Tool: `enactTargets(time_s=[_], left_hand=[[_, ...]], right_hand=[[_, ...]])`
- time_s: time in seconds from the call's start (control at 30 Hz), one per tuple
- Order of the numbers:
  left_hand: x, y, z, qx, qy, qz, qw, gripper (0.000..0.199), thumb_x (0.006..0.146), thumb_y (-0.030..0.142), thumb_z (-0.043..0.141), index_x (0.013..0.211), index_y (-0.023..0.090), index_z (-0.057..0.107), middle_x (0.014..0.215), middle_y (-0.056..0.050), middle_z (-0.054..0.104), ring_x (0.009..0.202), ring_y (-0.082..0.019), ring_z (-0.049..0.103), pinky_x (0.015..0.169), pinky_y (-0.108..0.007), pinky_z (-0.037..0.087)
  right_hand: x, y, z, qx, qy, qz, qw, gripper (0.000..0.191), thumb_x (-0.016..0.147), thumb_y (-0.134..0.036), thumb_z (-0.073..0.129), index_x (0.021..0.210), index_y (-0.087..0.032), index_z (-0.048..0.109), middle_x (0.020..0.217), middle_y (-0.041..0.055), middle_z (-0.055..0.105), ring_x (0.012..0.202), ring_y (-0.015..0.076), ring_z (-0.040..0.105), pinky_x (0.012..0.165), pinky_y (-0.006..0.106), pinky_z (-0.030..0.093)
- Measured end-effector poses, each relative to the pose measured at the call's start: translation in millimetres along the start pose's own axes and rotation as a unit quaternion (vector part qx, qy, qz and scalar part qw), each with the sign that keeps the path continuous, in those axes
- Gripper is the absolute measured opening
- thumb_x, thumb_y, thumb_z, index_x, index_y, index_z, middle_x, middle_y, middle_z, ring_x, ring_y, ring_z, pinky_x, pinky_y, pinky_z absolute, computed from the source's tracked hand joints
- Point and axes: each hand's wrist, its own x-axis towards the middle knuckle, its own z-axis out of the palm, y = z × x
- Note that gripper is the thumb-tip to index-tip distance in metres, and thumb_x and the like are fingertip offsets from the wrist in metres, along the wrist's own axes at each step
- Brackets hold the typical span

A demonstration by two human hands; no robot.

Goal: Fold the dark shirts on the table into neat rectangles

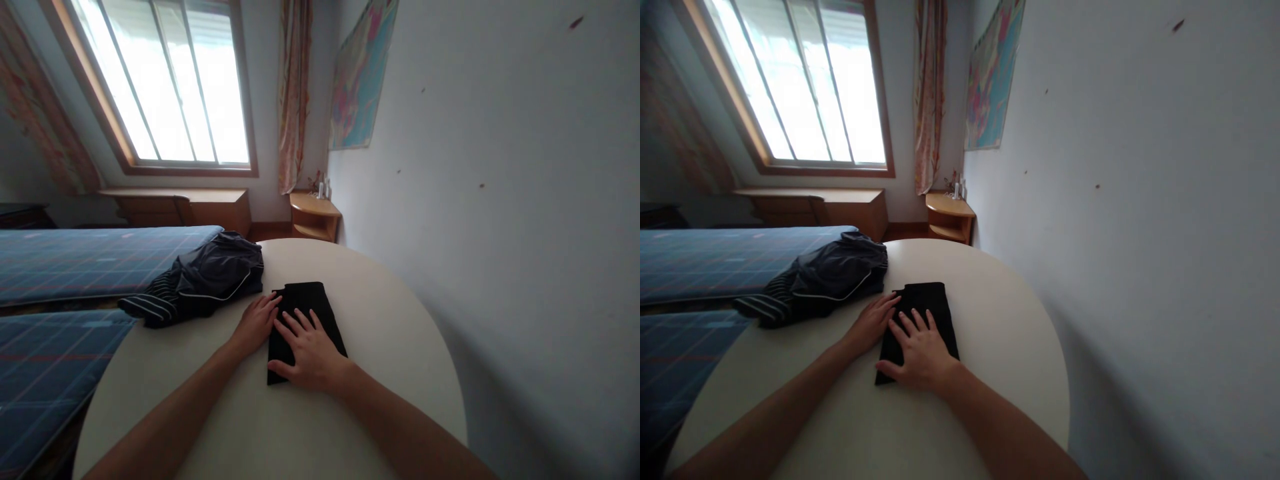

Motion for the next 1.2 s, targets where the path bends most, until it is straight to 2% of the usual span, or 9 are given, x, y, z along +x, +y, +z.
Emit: enactTargets(time_s=[0.17, 0.3, 0.47, 0.67, 0.73, 0.83, 1.0, 1.1, 1.2], left_hand=[[1, -7, 0.9, -0.006, 0.004, -0.006, 1.0, 0.046, 0.1, 0.033, 0.033, 0.136, 0.017, 0.058, 0.145, -0.011, 0.054, 0.133, -0.024, 0.05, 0.114, -0.044, 0.037], [-3, -8, 4.8, 0.028, -0.006, 0.0, 1.0, 0.048, 0.101, 0.035, 0.036, 0.142, 0.016, 0.051, 0.146, -0.013, 0.052, 0.136, -0.026, 0.047, 0.114, -0.046, 0.036], [-8, -3, 6.2, 0.107, -0.052, -0.012, 0.993, 0.049, 0.101, 0.038, 0.039, 0.145, 0.018, 0.049, 0.151, -0.013, 0.047, 0.143, -0.031, 0.038, 0.117, -0.052, 0.03], [-9, 4, 0.5, 0.132, -0.095, -0.018, 0.987, 0.05, 0.102, 0.038, 0.037, 0.146, 0.015, 0.047, 0.155, -0.014, 0.041, 0.146, -0.031, 0.032, 0.118, -0.052, 0.026], [-9, 6, -0.6, 0.134, -0.097, -0.022, 0.986, 0.049, 0.102, 0.038, 0.038, 0.145, 0.015, 0.048, 0.155, -0.014, 0.04, 0.146, -0.031, 0.032, 0.118, -0.052, 0.026], [-9, 8, -1.5, 0.132, -0.098, -0.025, 0.986, 0.049, 0.101, 0.038, 0.039, 0.144, 0.016, 0.049, 0.155, -0.014, 0.04, 0.146, -0.031, 0.032, 0.118, -0.053, 0.026], [-8, 10, -3.0, 0.134, -0.106, -0.027, 0.985, 0.049, 0.101, 0.038, 0.04, 0.144, 0.017, 0.049, 0.155, -0.014, 0.04, 0.146, -0.03, 0.032, 0.119, -0.05, 0.025], [-8, 10, -4.6, 0.14, -0.115, -0.03, 0.983, 0.05, 0.101, 0.038, 0.039, 0.145, 0.017, 0.048, 0.156, -0.014, 0.039, 0.146, -0.03, 0.031, 0.119, -0.05, 0.024], [-8, 11, -6.3, 0.143, -0.127, -0.03, 0.981, 0.051, 0.101, 0.038, 0.037, 0.145, 0.016, 0.048, 0.157, -0.014, 0.038, 0.147, -0.03, 0.03, 0.119, -0.05, 0.024]], right_hand=[[3, 5, 2, -0.004, -0.014, 0.008, 1.0, 0.085, 0.089, -0.077, 0.037, 0.156, -0.025, 0.029, 0.162, 0.0092, 0.028, 0.15, 0.0334, 0.017, 0.121, 0.056, 0.002], [6, 17, 0, -0.011, -0.012, 0.02, 1.0, 0.08, 0.091, -0.075, 0.034, 0.156, -0.028, 0.028, 0.162, 0.0069, 0.028, 0.15, 0.0313, 0.017, 0.121, 0.056, 0.001], [12, 45, -4, -0.031, -0.002, 0.05, 0.998, 0.078, 0.092, -0.074, 0.033, 0.155, -0.029, 0.03, 0.161, 0.0064, 0.03, 0.15, 0.0301, 0.018, 0.121, 0.057, 0.002], [12, 81, -20, -0.048, 0.0, 0.089, 0.995, 0.081, 0.09, -0.075, 0.038, 0.154, -0.026, 0.033, 0.16, 0.0085, 0.033, 0.149, 0.0316, 0.021, 0.12, 0.06, 0.003], [9, 80, -23, -0.063, 0.024, 0.083, 0.994, 0.079, 0.09, -0.073, 0.04, 0.153, -0.026, 0.035, 0.159, 0.009, 0.034, 0.148, 0.0314, 0.023, 0.12, 0.059, 0.002], [4, 64, -17, -0.081, 0.055, 0.052, 0.994, 0.074, 0.091, -0.069, 0.044, 0.152, -0.028, 0.037, 0.16, 0.0079, 0.032, 0.148, 0.0296, 0.023, 0.121, 0.057, 0.002], [4, 44, 6, -0.092, 0.018, 0.08, 0.992, 0.058, 0.099, -0.057, 0.035, 0.149, -0.03, 0.044, 0.163, 0.0054, 0.023, 0.149, 0.032, 0.019, 0.118, 0.063, 0.009], [8, 55, 7, -0.107, 0.014, 0.116, 0.987, 0.051, 0.102, -0.05, 0.032, 0.147, -0.033, 0.045, 0.164, 0.0016, 0.023, 0.149, 0.0317, 0.02, 0.117, 0.064, 0.011], [10, 80, -1, -0.125, 0.02, 0.175, 0.976, 0.049, 0.102, -0.045, 0.031, 0.147, -0.034, 0.045, 0.164, 0.0004, 0.023, 0.149, 0.0324, 0.019, 0.116, 0.067, 0.011]])
